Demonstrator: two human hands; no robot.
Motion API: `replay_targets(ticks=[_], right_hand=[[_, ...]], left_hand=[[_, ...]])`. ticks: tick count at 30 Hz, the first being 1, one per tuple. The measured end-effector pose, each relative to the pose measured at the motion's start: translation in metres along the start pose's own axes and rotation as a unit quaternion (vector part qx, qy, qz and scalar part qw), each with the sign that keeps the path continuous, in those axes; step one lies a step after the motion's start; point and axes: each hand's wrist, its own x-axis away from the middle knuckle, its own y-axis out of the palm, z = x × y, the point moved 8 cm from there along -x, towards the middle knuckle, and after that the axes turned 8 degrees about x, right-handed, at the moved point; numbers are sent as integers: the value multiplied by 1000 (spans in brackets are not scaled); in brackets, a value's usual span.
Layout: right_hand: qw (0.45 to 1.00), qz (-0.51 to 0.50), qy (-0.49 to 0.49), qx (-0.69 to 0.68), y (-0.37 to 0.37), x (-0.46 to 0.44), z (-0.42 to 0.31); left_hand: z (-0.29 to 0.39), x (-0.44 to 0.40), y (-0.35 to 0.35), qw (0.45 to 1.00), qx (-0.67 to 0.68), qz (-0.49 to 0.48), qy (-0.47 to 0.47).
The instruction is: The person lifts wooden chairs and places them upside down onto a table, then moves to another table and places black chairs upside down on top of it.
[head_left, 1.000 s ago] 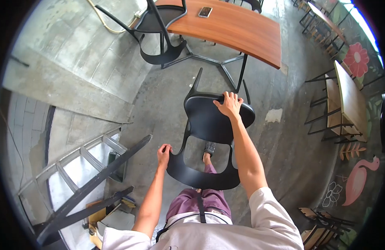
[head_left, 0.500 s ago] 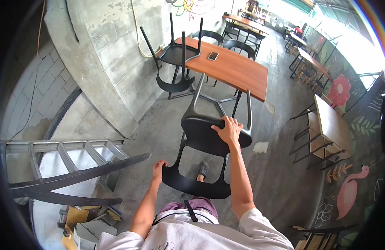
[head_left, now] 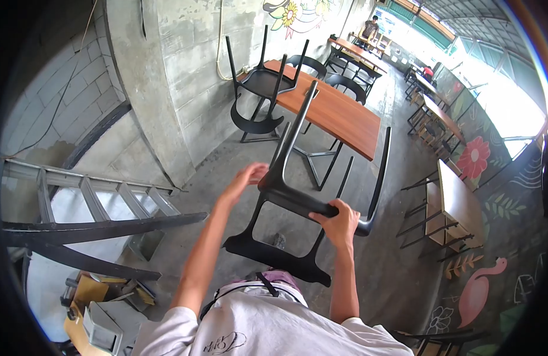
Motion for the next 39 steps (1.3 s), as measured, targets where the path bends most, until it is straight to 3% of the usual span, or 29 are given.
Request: replay_targets(ticks=[2, 4, 5, 7, 8, 11, 15, 16, 18, 20, 24, 26, 27, 29, 30, 31, 35, 37, 39], right_hand=[[1000, 22, -13, 16, -10, 19, -8], [1000, 10, -16, 12, -18, 31, -12], [1000, -3, -17, 3, -20, 37, -13], [1000, 7, -22, -2, -31, 46, -11], [1000, -12, -28, 1, -33, 49, -9], [998, -30, -47, 15, -44, 57, -12], [982, -100, -155, 35, -50, 57, -18], [973, -166, -158, -24, -43, 57, -15], [947, -252, -108, -169, -37, 51, -14], [902, -152, -79, -397, -30, 27, -13], [866, -101, 11, -490, 1, -32, -21], [748, -178, 41, -638, 30, -57, -32], [720, -144, 70, -675, 20, -62, -53], [639, -174, 28, -749, 42, -80, -42], [674, -128, 135, -715, 31, -79, -53], [670, -134, 138, -717, 36, -82, -55], [697, -99, 208, -679, 59, -92, -36], [721, -84, 225, -650, 68, -100, -27], [720, -86, 239, -646, 73, -109, -21]], left_hand=[[-3, -41, 26, 995, 72, -59, -21], [61, -5, 96, 978, 133, -119, -109], [73, -2, 106, 985, 64, -113, -115], [72, 1, 118, 968, 144, -145, -148], [66, 4, 121, 974, 138, -105, -149], [66, 20, 134, 974, 152, -102, -135], [70, 43, 150, 985, 119, -71, -99], [68, 50, 153, 989, 102, -60, -91], [63, 61, 165, 992, 85, -55, -82], [52, 68, 177, 995, 76, -42, -50], [45, 80, 193, 998, -30, -59, -7], [38, 80, 193, 994, -88, -60, 3], [37, 79, 190, 993, -97, -54, 29], [28, 72, 183, 990, -121, -42, 51], [28, 70, 179, 986, -144, -37, 69], [27, 66, 176, 991, -124, -45, 18], [-7, 39, 166, 994, -93, -62, -3], [-20, 26, 173, 984, -4, -165, -74], [-12, 8, 172, 977, -38, -204, -41]])
